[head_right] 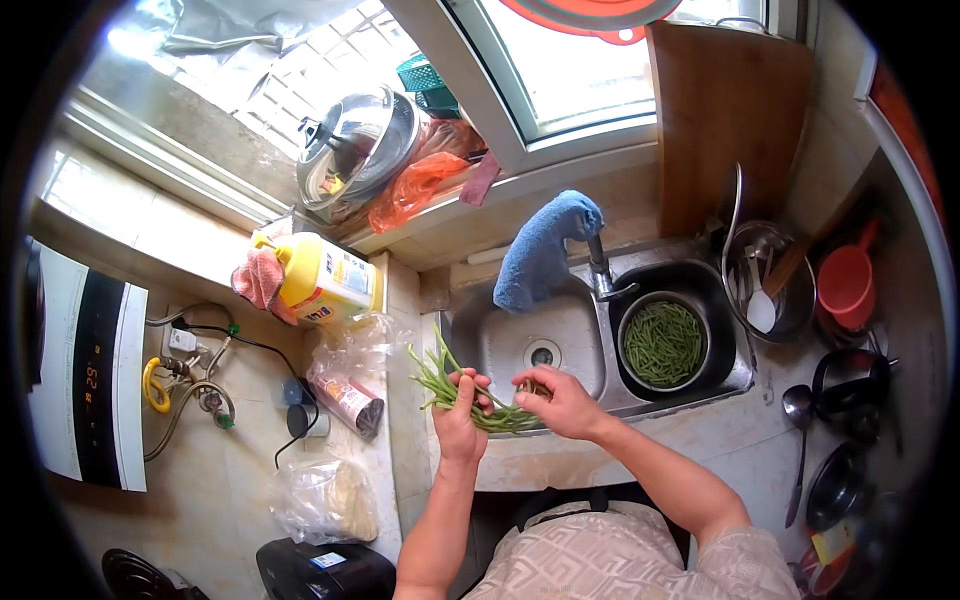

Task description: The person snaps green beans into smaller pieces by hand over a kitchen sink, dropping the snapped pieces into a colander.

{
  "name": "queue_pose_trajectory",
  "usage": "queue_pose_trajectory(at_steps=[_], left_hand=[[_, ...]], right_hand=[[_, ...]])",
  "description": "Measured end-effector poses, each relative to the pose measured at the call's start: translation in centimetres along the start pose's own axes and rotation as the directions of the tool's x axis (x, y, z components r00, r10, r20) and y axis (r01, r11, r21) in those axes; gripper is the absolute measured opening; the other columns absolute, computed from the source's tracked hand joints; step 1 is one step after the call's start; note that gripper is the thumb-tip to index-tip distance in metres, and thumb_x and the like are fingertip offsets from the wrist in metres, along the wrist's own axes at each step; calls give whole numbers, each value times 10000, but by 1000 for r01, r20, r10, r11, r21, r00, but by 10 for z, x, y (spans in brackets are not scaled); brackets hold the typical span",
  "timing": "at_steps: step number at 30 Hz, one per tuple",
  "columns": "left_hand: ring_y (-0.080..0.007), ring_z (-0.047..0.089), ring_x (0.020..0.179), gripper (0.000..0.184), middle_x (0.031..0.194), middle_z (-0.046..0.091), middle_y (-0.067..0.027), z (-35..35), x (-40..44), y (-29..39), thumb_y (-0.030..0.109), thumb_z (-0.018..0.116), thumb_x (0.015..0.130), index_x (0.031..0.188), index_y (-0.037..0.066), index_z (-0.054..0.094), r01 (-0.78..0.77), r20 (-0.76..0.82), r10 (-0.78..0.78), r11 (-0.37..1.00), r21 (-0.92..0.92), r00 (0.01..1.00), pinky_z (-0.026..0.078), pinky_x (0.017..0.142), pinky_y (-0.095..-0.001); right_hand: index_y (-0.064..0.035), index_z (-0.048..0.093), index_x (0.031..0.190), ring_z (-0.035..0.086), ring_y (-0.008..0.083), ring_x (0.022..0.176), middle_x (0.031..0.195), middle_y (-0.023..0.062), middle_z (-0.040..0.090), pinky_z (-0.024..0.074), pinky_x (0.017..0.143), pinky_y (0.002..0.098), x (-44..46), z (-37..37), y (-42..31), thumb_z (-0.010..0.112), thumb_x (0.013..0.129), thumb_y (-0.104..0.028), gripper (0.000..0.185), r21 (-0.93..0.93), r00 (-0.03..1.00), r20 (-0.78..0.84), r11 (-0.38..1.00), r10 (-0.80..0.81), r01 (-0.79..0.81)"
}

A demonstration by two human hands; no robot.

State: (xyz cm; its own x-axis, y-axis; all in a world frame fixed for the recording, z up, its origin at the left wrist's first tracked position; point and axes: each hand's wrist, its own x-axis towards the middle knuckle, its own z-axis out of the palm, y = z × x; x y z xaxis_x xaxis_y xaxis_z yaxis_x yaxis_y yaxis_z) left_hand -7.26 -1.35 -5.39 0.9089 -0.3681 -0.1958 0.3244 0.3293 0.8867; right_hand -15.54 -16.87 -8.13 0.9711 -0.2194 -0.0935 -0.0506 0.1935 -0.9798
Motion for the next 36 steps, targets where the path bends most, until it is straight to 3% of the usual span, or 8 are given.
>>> queue_pose_trajectory(at_steps=[9, 16, 20, 22, 26, 29, 32, 36], left_hand=[[-109, 558, 662, 140, 881, 635, -83, 0, -1, 9, 141, 546, 948, 1052, 47, 562, 22, 19, -21, 999, -42, 1000, 460, 544, -240], [-107, 555, 659, 136, 915, 650, -117, 1, -4, 11, 110, 572, 931, 1031, 19, 556, -37, -27, 36, 998, -47, 999, 458, 557, -233], [-84, 510, 605, 100, 920, 660, -135, 3, -13, -6, 86, 583, 921, 988, 14, 567, -159, -25, 163, 980, 120, 986, 421, 540, -212], [-80, 497, 583, 92, 905, 663, -136, 7, -20, -12, 81, 590, 916, 973, 11, 570, -198, -38, 207, 965, 173, 978, 416, 536, -208], [-57, 478, 543, 82, 875, 673, -120, 0, -12, -6, 85, 600, 910, 949, 14, 586, -144, -144, 150, 988, 53, 978, 404, 511, -205], [-59, 475, 531, 101, 868, 669, -100, -9, -7, 4, 95, 615, 901, 954, 9, 603, -98, -193, 138, 974, 205, 971, 400, 499, -203], [-62, 497, 549, 130, 808, 641, -46, -3, -14, 4, 103, 675, 863, 935, 10, 619, -38, -154, 77, 970, 241, 985, 401, 502, -200], [-66, 512, 550, 145, 756, 603, -10, 3, -18, -12, 96, 724, 822, 895, 29, 618, -3, -147, 26, 987, 159, 989, 399, 484, -204]], right_hand=[[-30, 642, 917, 586, 256, 681, 837, 118, 578, 472, 601, 343, 3, -4, -25, 645, 804, -149, 165, -452, 856, 26, 758, -516, 470], [-17, 617, 806, 536, 233, 618, 716, 91, 531, 420, 554, 338, 3, 5, 4, 518, 850, -103, 138, -431, 894, 145, 786, -424, 443], [-37, 590, 728, 486, 149, 538, 598, 29, 452, 356, 456, 303, 9, 9, 26, 456, 828, -134, 193, 248, 980, 80, 949, 180, -195], [-43, 580, 674, 441, 105, 506, 592, 0, 459, 316, 427, 278, 16, 0, 36, 455, 803, -145, 206, 724, 828, 413, 415, 380, -552], [-69, 576, 604, 415, 62, 507, 634, -2, 546, 301, 433, 245, -12, 13, 11, 495, 795, -191, 241, -58, 687, 646, 919, 333, -391], [-72, 609, 637, 435, 53, 547, 617, -16, 530, 326, 477, 233, -25, 12, -20, 502, 805, -192, 233, -39, 652, 742, 982, 153, -186], [-22, 648, 808, 408, 49, 540, 690, -29, 558, 327, 485, 225, -5, 13, -18, 528, 872, -164, 196, 195, 952, 114, 933, 284, -301], [-8, 645, 840, 461, 62, 601, 631, -23, 542, 375, 533, 250, 7, 30, -15, 584, 860, -173, 177, -80, 998, -56, 997, -23, 19]])
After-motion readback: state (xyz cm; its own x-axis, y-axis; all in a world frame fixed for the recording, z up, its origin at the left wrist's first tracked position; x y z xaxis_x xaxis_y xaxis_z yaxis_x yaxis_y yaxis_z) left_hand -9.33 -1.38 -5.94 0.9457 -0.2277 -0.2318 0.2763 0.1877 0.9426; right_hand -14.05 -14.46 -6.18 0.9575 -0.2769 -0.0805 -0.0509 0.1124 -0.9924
